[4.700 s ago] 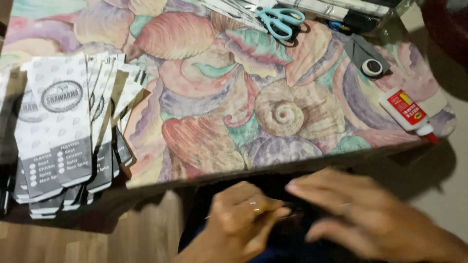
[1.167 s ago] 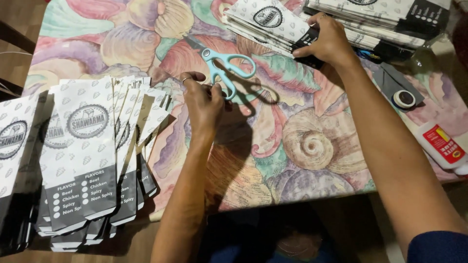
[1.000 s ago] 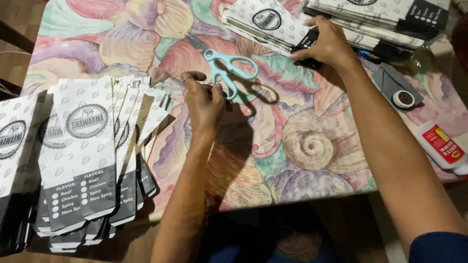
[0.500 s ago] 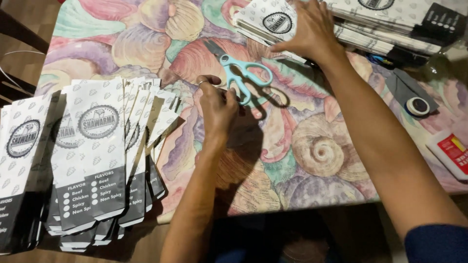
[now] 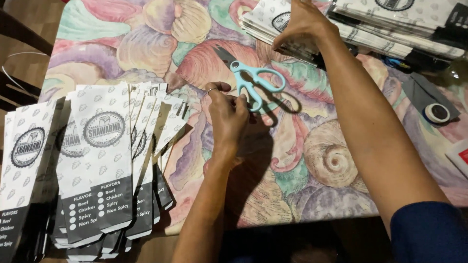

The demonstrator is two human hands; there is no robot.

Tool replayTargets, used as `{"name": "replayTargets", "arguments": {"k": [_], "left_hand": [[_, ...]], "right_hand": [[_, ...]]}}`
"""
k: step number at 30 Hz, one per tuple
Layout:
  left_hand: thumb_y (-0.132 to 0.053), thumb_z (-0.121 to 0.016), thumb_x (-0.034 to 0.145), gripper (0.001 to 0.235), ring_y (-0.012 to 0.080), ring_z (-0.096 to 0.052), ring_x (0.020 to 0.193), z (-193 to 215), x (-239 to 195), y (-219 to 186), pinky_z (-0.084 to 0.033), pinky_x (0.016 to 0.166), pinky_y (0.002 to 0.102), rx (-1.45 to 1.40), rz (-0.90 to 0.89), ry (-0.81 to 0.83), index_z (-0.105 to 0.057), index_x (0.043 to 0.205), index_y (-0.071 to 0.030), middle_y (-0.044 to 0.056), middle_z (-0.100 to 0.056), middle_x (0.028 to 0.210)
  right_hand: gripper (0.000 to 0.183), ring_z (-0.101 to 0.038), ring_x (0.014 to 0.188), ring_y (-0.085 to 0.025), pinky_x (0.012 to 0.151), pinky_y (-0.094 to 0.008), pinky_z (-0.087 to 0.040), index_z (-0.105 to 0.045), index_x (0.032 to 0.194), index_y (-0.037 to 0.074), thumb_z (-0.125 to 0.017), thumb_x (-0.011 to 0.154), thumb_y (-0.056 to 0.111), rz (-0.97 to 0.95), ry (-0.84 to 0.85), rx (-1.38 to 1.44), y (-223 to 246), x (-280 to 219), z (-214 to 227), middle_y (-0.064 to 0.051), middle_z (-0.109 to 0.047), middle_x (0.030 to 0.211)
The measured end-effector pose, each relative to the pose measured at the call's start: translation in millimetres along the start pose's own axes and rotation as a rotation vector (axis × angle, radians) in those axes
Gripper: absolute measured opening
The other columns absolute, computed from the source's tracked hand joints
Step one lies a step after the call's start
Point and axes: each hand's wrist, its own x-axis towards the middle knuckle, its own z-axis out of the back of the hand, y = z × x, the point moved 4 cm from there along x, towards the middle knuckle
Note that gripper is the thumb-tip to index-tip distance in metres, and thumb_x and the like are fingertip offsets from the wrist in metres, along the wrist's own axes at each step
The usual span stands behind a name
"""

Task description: Applying glue to the edges of paper bags and stacking them for assembly.

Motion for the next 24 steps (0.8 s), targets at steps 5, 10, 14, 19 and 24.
{"name": "replayTargets", "arguments": {"k": [5, 10, 14, 19, 24], "left_hand": [[0.002, -0.058, 0.099, 0.029, 0.0183, -0.059, 0.050, 3, -1, -2, -0.056, 0.048, 0.033, 0.008, -0.012, -0.018, -0.035, 0.113, -0.007, 0.005, -0.059, 0.064], [0.000, -0.059, 0.099, 0.029, 0.0181, -0.057, 0.048, 3, 1, 0, -0.055, 0.050, 0.034, 0.004, 0.012, -0.021, -0.035, 0.113, -0.008, 0.004, -0.059, 0.061], [-0.003, -0.059, 0.099, 0.027, 0.0166, -0.055, 0.050, 2, 1, 2, -0.049, 0.050, 0.034, 0.017, -0.032, -0.038, -0.036, 0.112, -0.008, 0.003, -0.056, 0.064], [-0.003, -0.058, 0.098, 0.025, 0.0159, -0.050, 0.045, 5, -2, 0, -0.045, 0.047, 0.034, 0.000, -0.036, -0.047, -0.037, 0.111, -0.008, 0.003, -0.056, 0.058], [-0.001, -0.060, 0.098, 0.029, 0.0181, -0.060, 0.049, 2, 0, 2, -0.053, 0.047, 0.033, 0.006, -0.040, -0.031, -0.035, 0.111, -0.009, 0.008, -0.063, 0.070]], "right_hand": [[0.121, -0.052, 0.125, -0.044, 0.095, -0.053, -0.050, -0.029, 0.152, 0.001, -0.101, 0.061, 0.036, 0.028, 0.004, -0.063, -15, 11, -5, -0.025, -0.050, 0.138], [0.130, -0.048, 0.124, -0.039, 0.089, -0.047, -0.049, -0.021, 0.155, 0.003, -0.099, 0.060, 0.045, 0.032, 0.030, -0.029, -9, 5, -4, -0.023, -0.043, 0.142], [0.104, -0.056, 0.108, -0.036, 0.085, -0.044, -0.054, -0.041, 0.137, -0.003, -0.097, 0.062, 0.043, 0.001, 0.022, -0.139, -19, 14, -13, -0.020, -0.053, 0.122], [0.130, -0.037, 0.142, -0.045, 0.116, -0.056, -0.036, -0.021, 0.157, 0.001, -0.096, 0.059, 0.046, 0.072, 0.049, -0.096, -5, 2, -8, -0.027, -0.038, 0.155], [0.126, -0.037, 0.141, -0.047, 0.103, -0.054, -0.044, -0.023, 0.156, 0.001, -0.101, 0.065, 0.037, 0.147, -0.029, -0.058, -19, 9, -10, -0.027, -0.035, 0.157]]}}
